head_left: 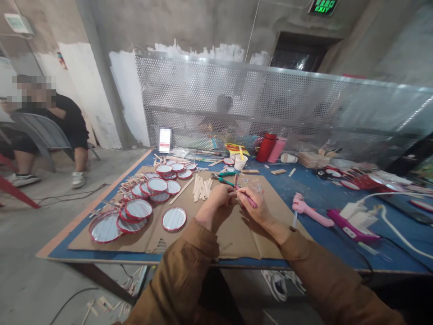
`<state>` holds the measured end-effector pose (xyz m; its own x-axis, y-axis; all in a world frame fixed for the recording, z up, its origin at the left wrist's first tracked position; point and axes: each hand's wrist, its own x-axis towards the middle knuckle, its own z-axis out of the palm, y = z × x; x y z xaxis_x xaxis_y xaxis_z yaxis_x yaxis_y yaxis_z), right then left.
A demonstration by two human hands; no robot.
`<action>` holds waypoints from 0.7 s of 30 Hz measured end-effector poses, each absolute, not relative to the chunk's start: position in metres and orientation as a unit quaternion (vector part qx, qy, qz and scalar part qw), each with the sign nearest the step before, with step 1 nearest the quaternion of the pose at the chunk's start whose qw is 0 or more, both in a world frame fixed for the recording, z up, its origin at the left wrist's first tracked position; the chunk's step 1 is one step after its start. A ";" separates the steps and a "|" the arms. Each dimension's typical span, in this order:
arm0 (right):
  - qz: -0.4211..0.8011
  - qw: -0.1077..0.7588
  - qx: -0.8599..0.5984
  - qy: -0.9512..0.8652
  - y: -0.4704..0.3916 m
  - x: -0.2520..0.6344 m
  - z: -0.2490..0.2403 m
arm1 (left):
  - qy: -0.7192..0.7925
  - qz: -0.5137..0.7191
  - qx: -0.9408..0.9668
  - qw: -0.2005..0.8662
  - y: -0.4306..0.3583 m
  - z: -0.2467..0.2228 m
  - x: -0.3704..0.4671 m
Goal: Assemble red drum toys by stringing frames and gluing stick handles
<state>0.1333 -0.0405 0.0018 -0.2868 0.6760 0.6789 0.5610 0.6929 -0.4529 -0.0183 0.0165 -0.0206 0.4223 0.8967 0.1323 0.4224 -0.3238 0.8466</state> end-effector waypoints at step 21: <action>0.069 0.453 -0.385 -0.801 -0.040 0.135 0.001 | 0.443 0.293 0.761 0.372 0.016 -0.017 -0.019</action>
